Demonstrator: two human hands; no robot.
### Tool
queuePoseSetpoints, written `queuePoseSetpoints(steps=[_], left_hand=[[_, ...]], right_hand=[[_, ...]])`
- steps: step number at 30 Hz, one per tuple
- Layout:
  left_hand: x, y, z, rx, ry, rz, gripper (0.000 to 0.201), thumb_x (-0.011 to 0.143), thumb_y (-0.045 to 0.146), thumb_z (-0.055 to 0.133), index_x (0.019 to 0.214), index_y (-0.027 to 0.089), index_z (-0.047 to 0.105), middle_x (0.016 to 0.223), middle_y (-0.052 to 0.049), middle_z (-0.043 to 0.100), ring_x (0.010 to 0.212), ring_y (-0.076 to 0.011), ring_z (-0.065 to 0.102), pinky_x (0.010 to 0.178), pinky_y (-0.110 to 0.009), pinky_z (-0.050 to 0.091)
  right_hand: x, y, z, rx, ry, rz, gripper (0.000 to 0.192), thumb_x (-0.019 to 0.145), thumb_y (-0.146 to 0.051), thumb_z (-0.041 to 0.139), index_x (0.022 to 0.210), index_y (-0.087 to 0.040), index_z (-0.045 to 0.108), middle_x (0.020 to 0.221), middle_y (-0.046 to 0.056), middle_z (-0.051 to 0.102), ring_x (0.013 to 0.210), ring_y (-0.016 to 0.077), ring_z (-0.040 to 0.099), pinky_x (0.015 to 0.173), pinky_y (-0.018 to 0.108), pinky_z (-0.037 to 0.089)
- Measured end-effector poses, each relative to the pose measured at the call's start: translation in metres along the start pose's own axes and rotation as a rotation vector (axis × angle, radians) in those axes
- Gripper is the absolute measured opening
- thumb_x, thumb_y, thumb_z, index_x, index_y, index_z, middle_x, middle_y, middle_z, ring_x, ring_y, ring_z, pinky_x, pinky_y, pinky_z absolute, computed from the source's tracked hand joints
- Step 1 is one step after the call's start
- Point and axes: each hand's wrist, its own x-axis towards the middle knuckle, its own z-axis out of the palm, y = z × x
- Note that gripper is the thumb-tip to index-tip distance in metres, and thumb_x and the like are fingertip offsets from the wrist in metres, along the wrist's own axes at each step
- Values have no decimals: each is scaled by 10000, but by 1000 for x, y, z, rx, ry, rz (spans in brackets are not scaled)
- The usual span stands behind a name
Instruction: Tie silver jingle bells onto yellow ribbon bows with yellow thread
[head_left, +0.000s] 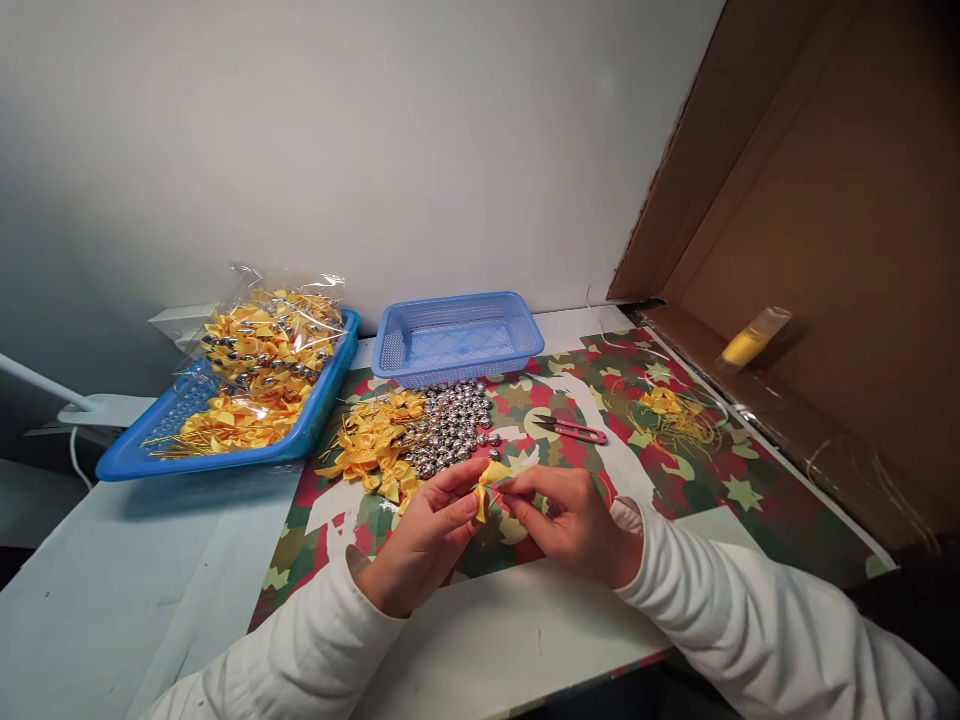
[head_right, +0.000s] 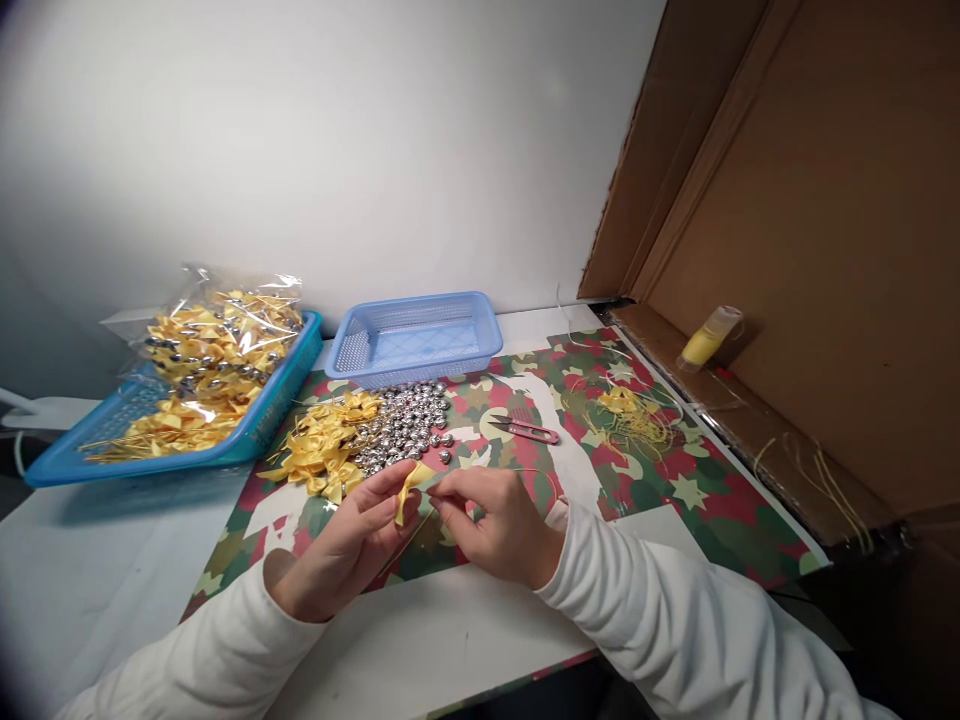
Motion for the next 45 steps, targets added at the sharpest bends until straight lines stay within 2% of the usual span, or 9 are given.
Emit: queuePoseSetpoints(steps=[12,19,40,45], left_hand=[[1,-1,-3,62,-18,11,362,560,215,880,899,242,757,975,0,728,797,-117,676,747,-205,545],[0,-1,-2,36,-21,4,345,549,199,885,870,235,764,919,1,735,759,-103,673,719,-183,545],[-1,0,0,27,6,-1,366,531,181,892,874,220,768,955,-3,728,730,-86,654,702,-176,534],[-1,1,2,12,-12,-5,357,525,187,899,858,222,772,895,8,738,722,-82,664,693,-156,539]], right_hand=[[-1,0,0,-15,2,-7,145,837,-115,539,808,-178,666,748,42,724,637,133,651,597,232,490],[-1,0,0,-10,13,-17,135,852,-136,545,810,-173,668,748,47,725,631,131,650,588,227,490],[-2,-1,0,-12,16,-22,131,845,-125,549,795,-174,660,732,44,721,629,134,650,597,235,495],[-1,0,0,-18,21,-37,128,837,-111,552,796,-167,660,723,45,716,624,131,645,594,230,489]])
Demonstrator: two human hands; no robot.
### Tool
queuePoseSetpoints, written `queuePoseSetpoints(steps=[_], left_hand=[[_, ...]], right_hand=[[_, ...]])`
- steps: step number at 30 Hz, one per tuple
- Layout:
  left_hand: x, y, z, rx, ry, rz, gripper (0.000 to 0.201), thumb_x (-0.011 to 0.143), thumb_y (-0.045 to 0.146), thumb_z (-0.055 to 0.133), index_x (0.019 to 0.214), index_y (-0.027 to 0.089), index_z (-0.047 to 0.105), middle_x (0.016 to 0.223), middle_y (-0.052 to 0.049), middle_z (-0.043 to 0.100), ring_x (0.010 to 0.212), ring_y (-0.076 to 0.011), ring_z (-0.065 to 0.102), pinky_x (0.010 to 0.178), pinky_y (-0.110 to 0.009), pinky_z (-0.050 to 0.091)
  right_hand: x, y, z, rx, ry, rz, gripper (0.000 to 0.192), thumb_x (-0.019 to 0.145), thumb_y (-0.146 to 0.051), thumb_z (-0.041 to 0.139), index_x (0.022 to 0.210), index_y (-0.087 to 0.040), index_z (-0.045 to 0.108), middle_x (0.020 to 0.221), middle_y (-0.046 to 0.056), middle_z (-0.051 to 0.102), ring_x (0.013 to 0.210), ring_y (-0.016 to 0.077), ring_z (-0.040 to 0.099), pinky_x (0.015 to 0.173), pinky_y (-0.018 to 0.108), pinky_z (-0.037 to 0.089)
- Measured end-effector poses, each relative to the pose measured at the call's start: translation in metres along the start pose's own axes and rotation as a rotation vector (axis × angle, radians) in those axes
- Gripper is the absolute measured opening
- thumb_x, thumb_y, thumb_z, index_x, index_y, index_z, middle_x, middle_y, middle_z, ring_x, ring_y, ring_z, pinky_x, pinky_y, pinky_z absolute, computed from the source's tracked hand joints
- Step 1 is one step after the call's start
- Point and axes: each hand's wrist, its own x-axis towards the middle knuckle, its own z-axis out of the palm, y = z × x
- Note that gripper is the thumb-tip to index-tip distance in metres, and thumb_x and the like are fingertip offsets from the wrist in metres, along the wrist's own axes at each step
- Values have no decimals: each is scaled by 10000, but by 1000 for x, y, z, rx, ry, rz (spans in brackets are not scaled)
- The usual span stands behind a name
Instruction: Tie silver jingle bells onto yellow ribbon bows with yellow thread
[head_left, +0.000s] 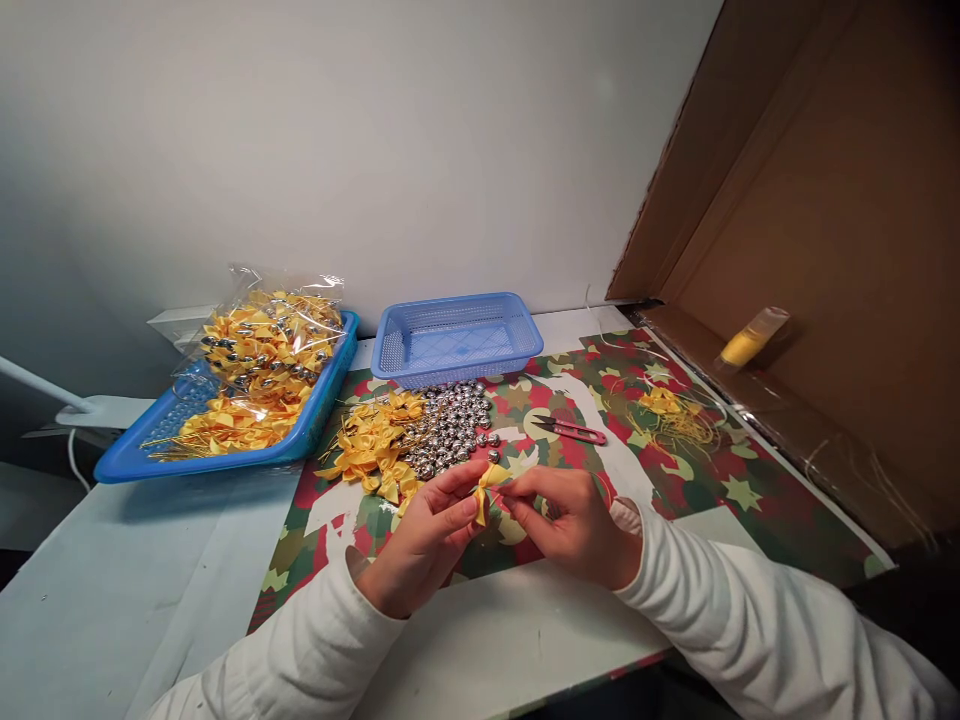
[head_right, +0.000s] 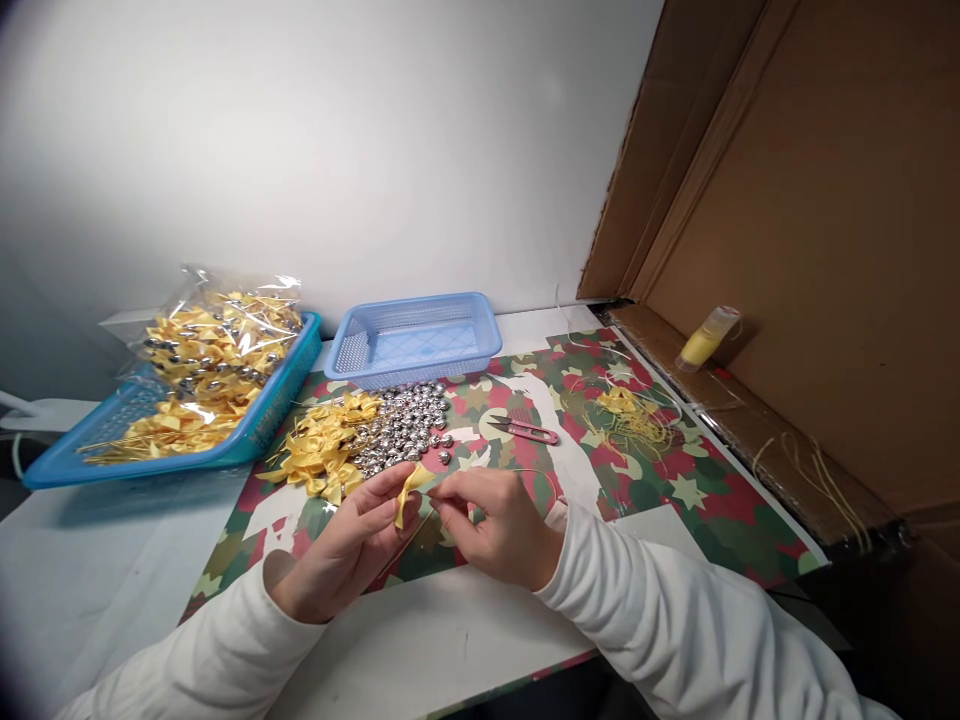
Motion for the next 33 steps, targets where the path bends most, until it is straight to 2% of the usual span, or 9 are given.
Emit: queuePoseSetpoints(steps=[9,15,24,33], left_hand=[[0,-1,-1,9,-19,8,354,547,178,890,878,213,769,938,-6,734,737,-84,665,704,-159,540],[0,-2,-1,16,-47,1,348,552,181,890,878,208,773,842,-9,746,753,-100,680,690,-151,538],[0,-1,-1,5,-15,5,384,538,184,896,900,211,769,894,-5,745,714,-70,666,705,-144,537],[0,0,-1,6,-18,4,379,537,185,896,894,213,771,926,-11,743,737,-85,674,705,-152,543]], right_hand=[[0,2,2,0,31,-44,125,818,-77,558,794,-158,649,718,41,713,612,121,639,584,216,482],[0,0,2,-25,38,-61,134,812,-63,552,752,-151,633,699,46,705,597,118,632,575,210,471],[0,-2,2,-25,50,-63,138,801,-54,553,756,-155,636,694,39,703,594,117,627,567,209,466],[0,-1,2,-18,51,-75,140,803,-55,551,762,-152,643,699,44,708,599,119,635,570,211,473]])
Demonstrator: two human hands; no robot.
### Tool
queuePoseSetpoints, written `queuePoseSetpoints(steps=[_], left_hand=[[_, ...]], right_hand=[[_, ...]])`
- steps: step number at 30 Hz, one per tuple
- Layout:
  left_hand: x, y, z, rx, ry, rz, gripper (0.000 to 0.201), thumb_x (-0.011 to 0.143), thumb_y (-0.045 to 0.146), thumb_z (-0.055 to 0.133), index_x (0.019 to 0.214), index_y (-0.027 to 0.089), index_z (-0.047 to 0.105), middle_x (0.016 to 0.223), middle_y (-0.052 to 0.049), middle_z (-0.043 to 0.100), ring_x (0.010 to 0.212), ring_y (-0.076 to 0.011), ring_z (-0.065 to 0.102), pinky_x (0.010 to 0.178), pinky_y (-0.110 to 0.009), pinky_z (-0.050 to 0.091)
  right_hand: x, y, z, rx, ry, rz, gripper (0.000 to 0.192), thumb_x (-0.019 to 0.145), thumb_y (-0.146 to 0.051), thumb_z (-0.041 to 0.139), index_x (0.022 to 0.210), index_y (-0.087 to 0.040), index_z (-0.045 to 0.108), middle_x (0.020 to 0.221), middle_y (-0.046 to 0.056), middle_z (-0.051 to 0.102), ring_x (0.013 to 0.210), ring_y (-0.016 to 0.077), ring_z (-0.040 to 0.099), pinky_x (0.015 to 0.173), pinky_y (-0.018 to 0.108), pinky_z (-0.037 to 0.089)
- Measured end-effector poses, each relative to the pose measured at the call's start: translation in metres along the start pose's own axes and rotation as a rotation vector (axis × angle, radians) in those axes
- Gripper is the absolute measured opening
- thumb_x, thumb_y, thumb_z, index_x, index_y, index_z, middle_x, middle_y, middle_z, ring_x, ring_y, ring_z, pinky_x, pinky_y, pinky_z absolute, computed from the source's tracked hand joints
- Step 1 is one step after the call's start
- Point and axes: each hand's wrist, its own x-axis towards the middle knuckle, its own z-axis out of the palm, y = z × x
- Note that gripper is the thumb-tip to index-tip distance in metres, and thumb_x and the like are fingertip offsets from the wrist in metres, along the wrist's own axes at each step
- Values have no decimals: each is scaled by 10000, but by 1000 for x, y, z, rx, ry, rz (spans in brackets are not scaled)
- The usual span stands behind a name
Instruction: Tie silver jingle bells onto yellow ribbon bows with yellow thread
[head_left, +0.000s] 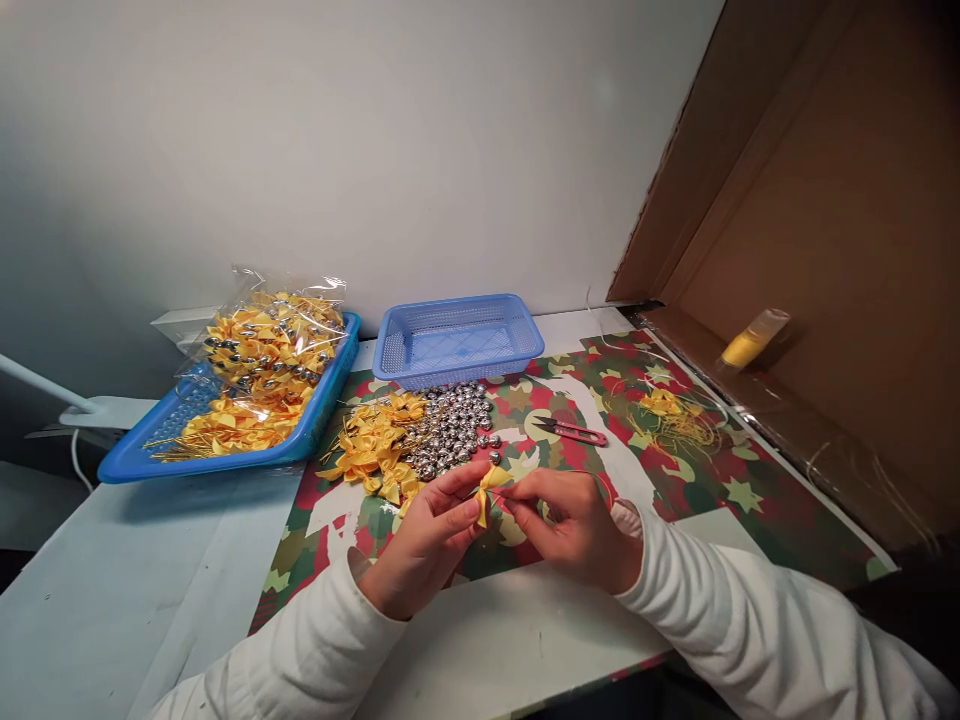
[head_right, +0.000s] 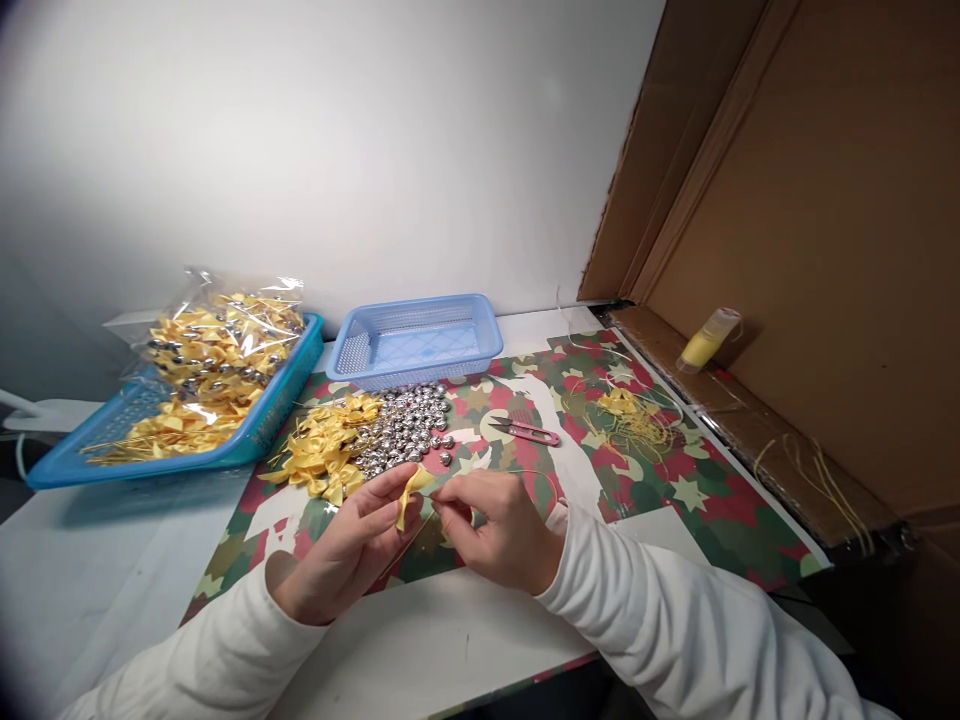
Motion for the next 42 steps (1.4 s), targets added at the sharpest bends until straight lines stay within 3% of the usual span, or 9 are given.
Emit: queuePoseSetpoints(steps=[42], left_hand=[[-1,-1,-4,15,-10,-5,351,586,181,871,918,218,763,936,-20,744,789,-122,674,733,-198,524]], right_hand=[[0,-1,1,-7,-2,17,152,815,-80,533,753,-164,644,685,36,698,584,115,616,561,215,473]])
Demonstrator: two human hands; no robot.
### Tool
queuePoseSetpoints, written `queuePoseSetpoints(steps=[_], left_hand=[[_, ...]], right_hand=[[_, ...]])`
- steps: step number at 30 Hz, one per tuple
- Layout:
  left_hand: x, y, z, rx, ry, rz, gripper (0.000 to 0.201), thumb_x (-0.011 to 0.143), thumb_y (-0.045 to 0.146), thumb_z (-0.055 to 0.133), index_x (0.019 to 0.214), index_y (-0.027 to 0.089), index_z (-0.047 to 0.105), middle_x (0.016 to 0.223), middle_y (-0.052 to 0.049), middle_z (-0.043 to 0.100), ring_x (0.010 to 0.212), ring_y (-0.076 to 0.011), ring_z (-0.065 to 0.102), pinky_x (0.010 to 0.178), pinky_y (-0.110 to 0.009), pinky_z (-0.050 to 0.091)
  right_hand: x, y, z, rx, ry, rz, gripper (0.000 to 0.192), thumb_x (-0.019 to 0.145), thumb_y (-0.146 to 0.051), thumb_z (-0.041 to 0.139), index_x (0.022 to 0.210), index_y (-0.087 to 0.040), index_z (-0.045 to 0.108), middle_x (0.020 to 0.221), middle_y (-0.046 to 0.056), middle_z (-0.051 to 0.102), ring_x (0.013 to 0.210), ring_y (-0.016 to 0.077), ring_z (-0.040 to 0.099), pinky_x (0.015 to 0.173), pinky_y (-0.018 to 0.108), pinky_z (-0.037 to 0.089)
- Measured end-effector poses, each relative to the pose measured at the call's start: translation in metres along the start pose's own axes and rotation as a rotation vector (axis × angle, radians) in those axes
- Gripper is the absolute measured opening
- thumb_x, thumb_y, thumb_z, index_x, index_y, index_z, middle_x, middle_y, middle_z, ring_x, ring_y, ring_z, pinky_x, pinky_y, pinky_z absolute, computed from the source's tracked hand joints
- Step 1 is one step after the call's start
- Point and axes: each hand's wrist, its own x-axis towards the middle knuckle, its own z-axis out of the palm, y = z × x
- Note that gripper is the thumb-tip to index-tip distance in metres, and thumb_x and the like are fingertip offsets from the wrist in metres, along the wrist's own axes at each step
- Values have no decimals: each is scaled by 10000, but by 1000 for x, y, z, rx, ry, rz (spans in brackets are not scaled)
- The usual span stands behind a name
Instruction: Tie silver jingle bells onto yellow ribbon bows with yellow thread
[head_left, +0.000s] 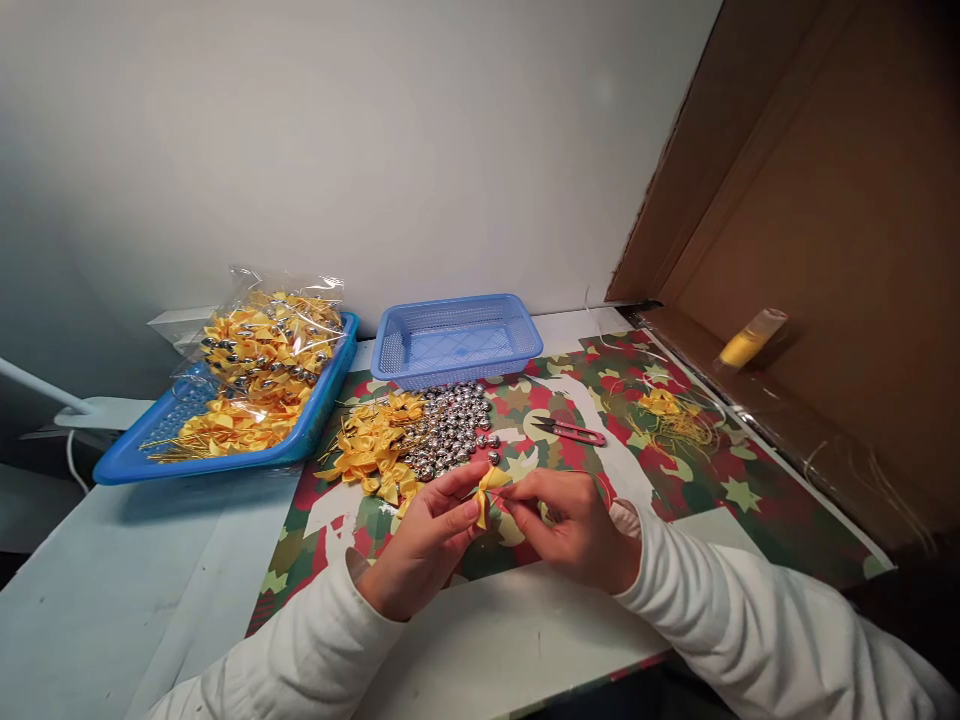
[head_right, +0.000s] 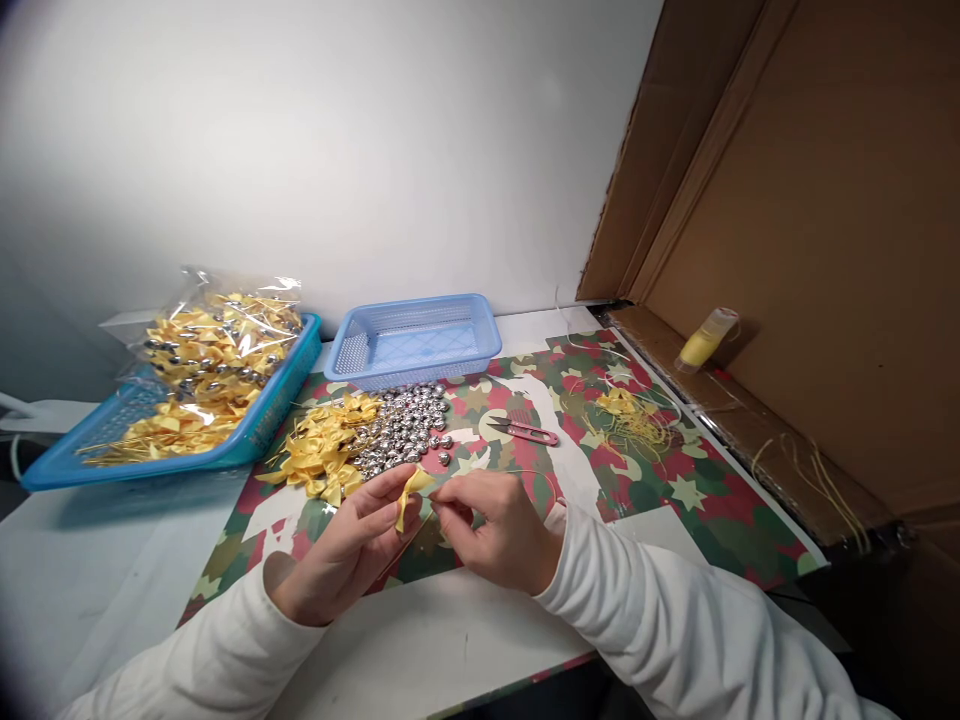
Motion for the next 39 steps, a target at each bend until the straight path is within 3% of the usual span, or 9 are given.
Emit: queuePoseSetpoints(steps=[20,32,39], left_hand=[[0,-2,1,28,-19,-11,369,583,187,871,934,202,757,921,-40,743,775,-129,674,691,-196,517],[0,-1,0,28,0,17,347,604,188,853,934,219,751,1006,-28,717,809,-131,659,744,-223,511],[-1,1,3,-3,10,2,350,568,178,873,899,210,764,907,-17,728,746,-109,648,708,-203,504]], right_hand=[[0,-1,-1,-22,-9,-18,158,824,-94,523,716,-167,612,608,17,642,523,102,556,520,215,428],[0,-1,-1,-8,-1,-13,148,824,-91,529,772,-171,642,686,37,700,585,120,620,560,224,479],[0,0,0,3,6,-19,151,812,-73,535,761,-162,645,690,42,702,595,127,631,563,227,480]])
